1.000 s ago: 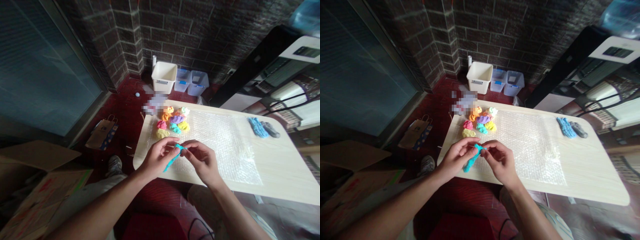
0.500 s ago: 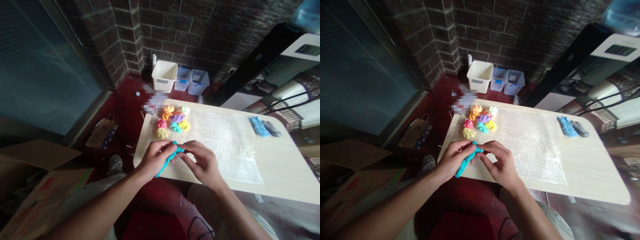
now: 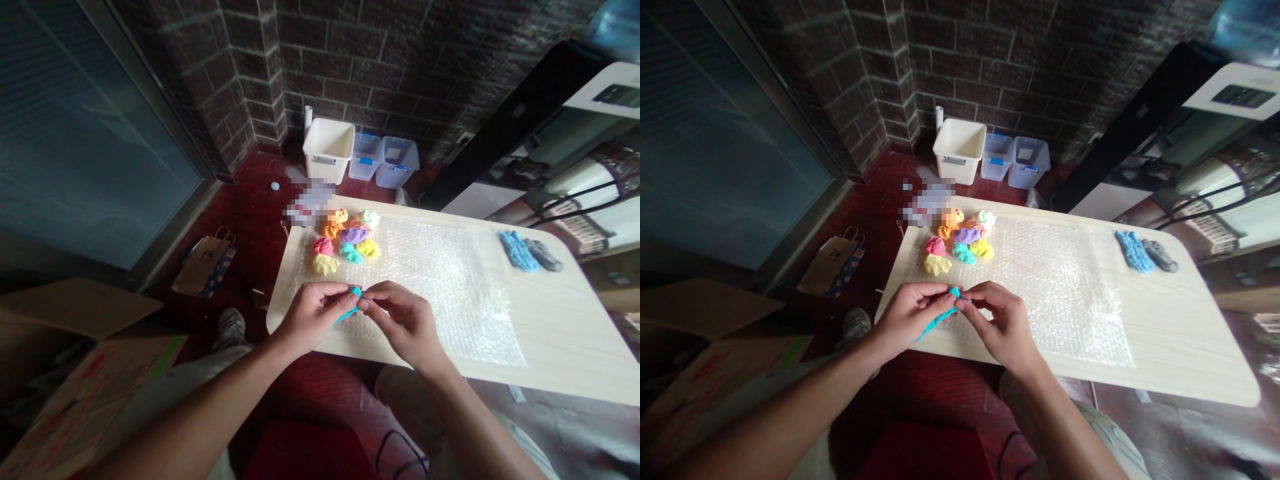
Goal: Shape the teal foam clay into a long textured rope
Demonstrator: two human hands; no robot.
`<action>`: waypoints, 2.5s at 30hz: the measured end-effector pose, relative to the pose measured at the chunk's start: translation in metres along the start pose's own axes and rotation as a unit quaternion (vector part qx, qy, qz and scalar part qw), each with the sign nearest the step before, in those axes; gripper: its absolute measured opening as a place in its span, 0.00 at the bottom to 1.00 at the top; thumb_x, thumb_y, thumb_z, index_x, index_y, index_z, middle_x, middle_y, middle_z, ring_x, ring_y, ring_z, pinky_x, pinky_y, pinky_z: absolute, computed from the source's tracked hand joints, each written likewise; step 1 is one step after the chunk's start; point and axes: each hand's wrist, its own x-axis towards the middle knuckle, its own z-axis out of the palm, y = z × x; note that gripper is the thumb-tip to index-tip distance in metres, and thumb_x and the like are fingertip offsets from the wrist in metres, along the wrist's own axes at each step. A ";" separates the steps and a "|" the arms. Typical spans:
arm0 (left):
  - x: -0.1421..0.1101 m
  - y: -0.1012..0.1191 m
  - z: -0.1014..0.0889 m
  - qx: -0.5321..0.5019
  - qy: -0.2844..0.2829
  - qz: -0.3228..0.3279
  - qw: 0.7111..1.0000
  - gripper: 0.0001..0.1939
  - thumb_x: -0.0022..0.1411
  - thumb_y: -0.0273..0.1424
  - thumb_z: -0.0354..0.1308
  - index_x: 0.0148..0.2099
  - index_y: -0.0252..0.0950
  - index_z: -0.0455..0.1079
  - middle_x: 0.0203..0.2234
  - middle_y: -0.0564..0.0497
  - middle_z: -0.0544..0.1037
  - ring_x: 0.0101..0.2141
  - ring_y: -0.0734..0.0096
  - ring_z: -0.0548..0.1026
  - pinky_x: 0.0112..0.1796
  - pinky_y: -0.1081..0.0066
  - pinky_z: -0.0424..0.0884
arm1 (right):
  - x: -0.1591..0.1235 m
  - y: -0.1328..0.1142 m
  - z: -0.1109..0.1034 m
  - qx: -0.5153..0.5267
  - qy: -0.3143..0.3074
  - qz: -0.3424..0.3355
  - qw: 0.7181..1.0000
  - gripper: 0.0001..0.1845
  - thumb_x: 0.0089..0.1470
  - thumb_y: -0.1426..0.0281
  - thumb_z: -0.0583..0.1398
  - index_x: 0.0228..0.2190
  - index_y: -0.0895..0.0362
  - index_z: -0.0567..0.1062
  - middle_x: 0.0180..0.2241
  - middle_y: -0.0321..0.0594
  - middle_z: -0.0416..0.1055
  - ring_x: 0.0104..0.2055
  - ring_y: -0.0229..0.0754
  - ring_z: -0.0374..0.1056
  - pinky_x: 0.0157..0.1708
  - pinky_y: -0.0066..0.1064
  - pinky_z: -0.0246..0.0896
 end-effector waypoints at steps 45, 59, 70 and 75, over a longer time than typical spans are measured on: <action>0.002 -0.001 -0.003 -0.101 -0.034 -0.052 0.993 0.15 0.63 0.38 0.69 0.43 0.31 0.80 0.32 0.49 0.80 0.31 0.76 0.77 0.37 0.77 0.73 | 0.002 -0.001 -0.011 -0.115 -0.033 -0.091 0.989 0.13 0.61 0.72 0.68 0.47 0.49 0.84 0.36 0.40 0.84 0.36 0.43 0.80 0.39 0.34 0.75; 0.001 0.009 -0.001 -0.069 -0.043 -0.036 0.996 0.18 0.61 0.38 0.71 0.46 0.29 0.79 0.32 0.47 0.81 0.31 0.71 0.79 0.37 0.72 0.75 | -0.003 0.007 -0.007 -0.097 0.023 -0.070 0.993 0.09 0.59 0.72 0.69 0.42 0.50 0.85 0.35 0.40 0.84 0.35 0.42 0.79 0.39 0.35 0.75; 0.000 0.007 0.004 -0.060 -0.029 -0.010 0.998 0.15 0.61 0.37 0.71 0.45 0.31 0.79 0.34 0.48 0.82 0.33 0.72 0.79 0.38 0.73 0.77 | -0.001 0.006 0.005 0.101 0.028 0.016 0.994 0.09 0.57 0.69 0.71 0.42 0.51 0.86 0.35 0.40 0.83 0.31 0.41 0.79 0.34 0.33 0.78; 0.003 -0.001 0.004 -0.087 -0.024 -0.020 0.996 0.14 0.62 0.38 0.70 0.43 0.33 0.78 0.35 0.48 0.82 0.35 0.72 0.80 0.41 0.73 0.77 | -0.001 0.006 0.004 0.105 0.042 0.040 0.993 0.07 0.56 0.70 0.71 0.40 0.53 0.85 0.32 0.39 0.83 0.30 0.40 0.79 0.33 0.32 0.78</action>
